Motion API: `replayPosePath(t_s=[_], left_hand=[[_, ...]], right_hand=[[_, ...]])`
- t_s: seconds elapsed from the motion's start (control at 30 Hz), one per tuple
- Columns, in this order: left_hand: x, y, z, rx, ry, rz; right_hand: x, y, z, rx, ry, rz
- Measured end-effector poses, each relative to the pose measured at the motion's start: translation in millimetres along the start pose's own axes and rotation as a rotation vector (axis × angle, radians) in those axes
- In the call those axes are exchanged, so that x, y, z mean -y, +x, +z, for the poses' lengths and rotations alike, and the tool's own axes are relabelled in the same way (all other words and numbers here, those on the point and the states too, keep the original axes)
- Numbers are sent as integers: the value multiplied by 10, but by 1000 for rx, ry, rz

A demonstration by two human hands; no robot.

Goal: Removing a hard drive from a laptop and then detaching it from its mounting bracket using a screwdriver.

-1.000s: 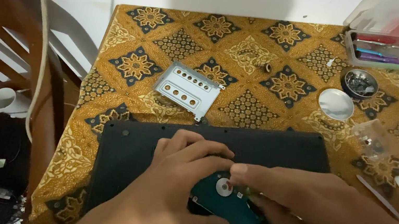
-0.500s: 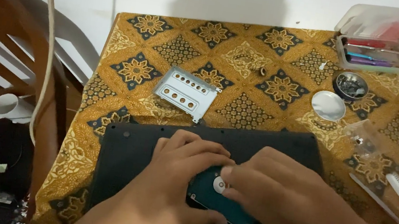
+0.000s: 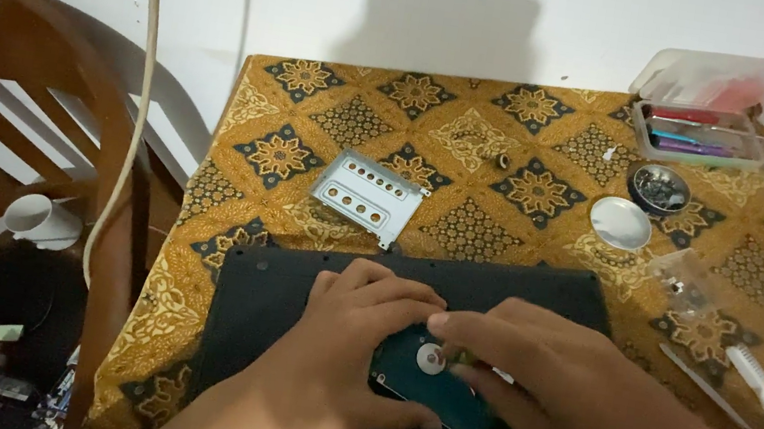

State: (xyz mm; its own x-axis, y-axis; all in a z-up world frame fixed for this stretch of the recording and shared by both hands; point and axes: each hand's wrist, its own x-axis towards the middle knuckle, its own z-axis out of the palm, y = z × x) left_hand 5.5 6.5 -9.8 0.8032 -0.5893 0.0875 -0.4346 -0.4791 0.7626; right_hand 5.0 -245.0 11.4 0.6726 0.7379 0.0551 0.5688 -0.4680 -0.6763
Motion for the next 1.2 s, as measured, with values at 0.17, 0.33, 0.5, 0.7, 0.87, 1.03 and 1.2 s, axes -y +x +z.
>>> replayPosePath(t_s=[0.17, 0.33, 0.5, 0.7, 0.87, 1.03, 1.2], left_hand=[[-18, -11, -4, 5, 49, -12], [-24, -15, -24, 1, 56, 18], [-59, -6, -43, 24, 39, -6], [-9, -37, -23, -46, 149, 65], [4, -63, -12, -71, 154, 70], [-10, -90, -34, -94, 164, 71], [-3, -95, -43, -89, 198, 61]], right_hand=[[24, 62, 60, -183, -147, -148], [-55, 6, 83, -150, -191, -134], [47, 17, -12, -106, -146, -155], [88, -15, 21, -171, -284, -116], [109, -17, 22, -147, -203, -166], [93, -80, 31, -133, -247, -174], [60, -15, 96, -273, -348, -197]])
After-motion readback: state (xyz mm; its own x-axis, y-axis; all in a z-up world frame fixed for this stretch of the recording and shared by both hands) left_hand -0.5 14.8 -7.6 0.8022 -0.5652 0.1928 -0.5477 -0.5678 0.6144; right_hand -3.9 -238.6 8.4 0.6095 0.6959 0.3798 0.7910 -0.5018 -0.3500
